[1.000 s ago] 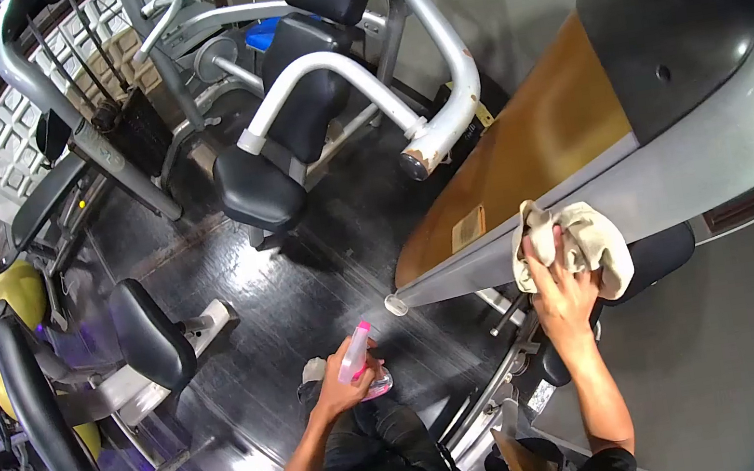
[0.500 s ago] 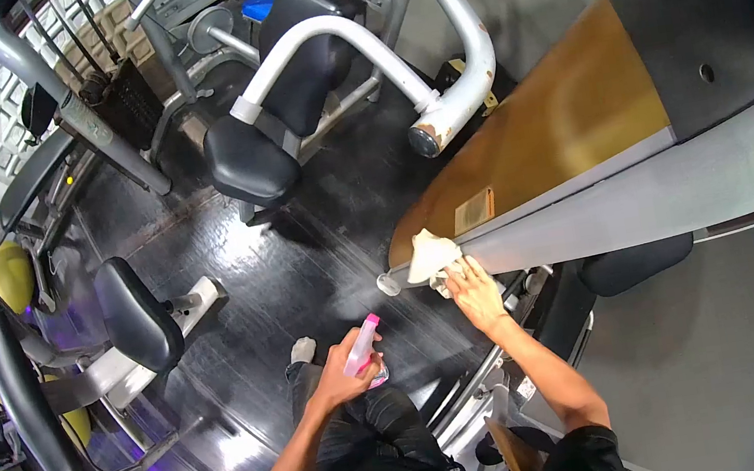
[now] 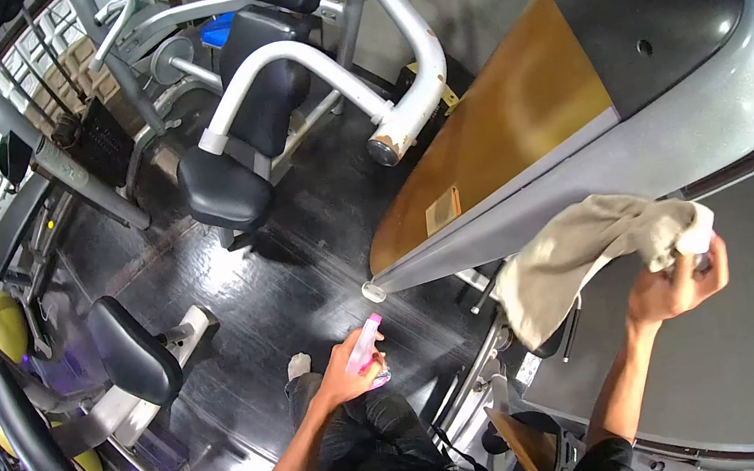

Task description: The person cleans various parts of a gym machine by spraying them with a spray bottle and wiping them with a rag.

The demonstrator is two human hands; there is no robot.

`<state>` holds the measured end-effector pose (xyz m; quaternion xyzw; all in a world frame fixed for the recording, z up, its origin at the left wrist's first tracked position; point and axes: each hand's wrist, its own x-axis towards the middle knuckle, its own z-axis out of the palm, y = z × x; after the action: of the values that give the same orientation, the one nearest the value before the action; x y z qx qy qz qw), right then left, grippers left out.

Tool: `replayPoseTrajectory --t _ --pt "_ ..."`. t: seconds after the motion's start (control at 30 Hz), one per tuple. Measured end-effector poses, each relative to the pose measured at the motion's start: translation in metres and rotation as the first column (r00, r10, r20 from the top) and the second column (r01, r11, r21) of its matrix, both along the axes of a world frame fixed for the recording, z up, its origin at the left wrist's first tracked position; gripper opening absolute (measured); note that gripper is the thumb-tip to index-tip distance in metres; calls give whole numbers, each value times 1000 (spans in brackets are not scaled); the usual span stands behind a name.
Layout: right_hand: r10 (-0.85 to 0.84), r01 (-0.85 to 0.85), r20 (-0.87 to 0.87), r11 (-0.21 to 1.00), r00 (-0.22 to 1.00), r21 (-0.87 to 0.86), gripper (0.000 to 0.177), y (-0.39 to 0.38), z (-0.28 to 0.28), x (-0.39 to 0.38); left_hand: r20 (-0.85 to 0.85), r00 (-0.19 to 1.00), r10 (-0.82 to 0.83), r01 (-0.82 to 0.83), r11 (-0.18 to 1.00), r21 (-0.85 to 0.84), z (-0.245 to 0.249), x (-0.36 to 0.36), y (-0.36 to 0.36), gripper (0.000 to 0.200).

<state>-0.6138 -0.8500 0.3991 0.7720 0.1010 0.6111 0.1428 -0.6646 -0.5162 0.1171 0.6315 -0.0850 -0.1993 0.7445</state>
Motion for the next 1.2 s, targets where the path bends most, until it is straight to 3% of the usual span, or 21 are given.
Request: replayPoseTrajectory --t 0.03,0.13,0.17,0.23,0.3,0.33,0.37,0.47,0.57,0.67,0.77,0.83,0.97,1.1,1.2 --pt "248 -290 150 819 957 495 21 1 -5 5 4 1000 -9 9 1000 0 1 1 1 33" --pt "195 -228 132 922 972 313 24 16 0 25 1 999 -39 39 999 1 5 4 6 33" --pt "-4 -6 83 993 997 120 27 23 -4 33 -9 999 -37 37 999 -10 1 3 7 34" --pt "5 -8 16 984 1000 178 37 43 -10 43 -15 999 -38 37 999 -19 1 4 10 34" --pt "-94 94 -5 987 996 131 45 53 -21 44 -29 999 -42 40 997 -69 4 4 14 34" --pt "-121 140 -120 977 985 160 48 51 -31 41 -26 998 -59 58 996 -68 4 5 16 34" --pt "-46 58 -73 982 996 180 47 71 -30 48 -25 998 -60 58 996 -70 3 4 18 34" --pt "-53 62 -56 986 997 158 45 68 -52 54 -40 997 -73 70 995 -71 8 6 28 34" --pt "-235 240 -116 970 965 31 40 54 -76 48 -99 990 -101 94 993 -74 2 4 41 32" --pt "81 -44 -161 974 984 224 27 44 -102 47 -80 990 -117 113 992 -56 -2 8 54 31" --pt "87 -85 -1 983 996 160 22 62 -136 45 -100 986 -133 131 991 -23 -7 9 69 32" --pt "-20 41 -164 991 986 125 26 61 -185 31 -71 989 -131 129 991 -29 -9 11 78 34" --pt "43 24 -557 993 830 112 27 55 -267 6 -74 982 -174 177 984 36 -3 15 96 36" --pt "-14 -37 -588 997 809 -74 19 56 -197 9 -88 977 -193 197 980 35 -9 19 108 38" --pt "-27 -39 -399 987 917 -156 18 49 -134 19 -29 975 -221 222 972 76 -4 23 107 36"
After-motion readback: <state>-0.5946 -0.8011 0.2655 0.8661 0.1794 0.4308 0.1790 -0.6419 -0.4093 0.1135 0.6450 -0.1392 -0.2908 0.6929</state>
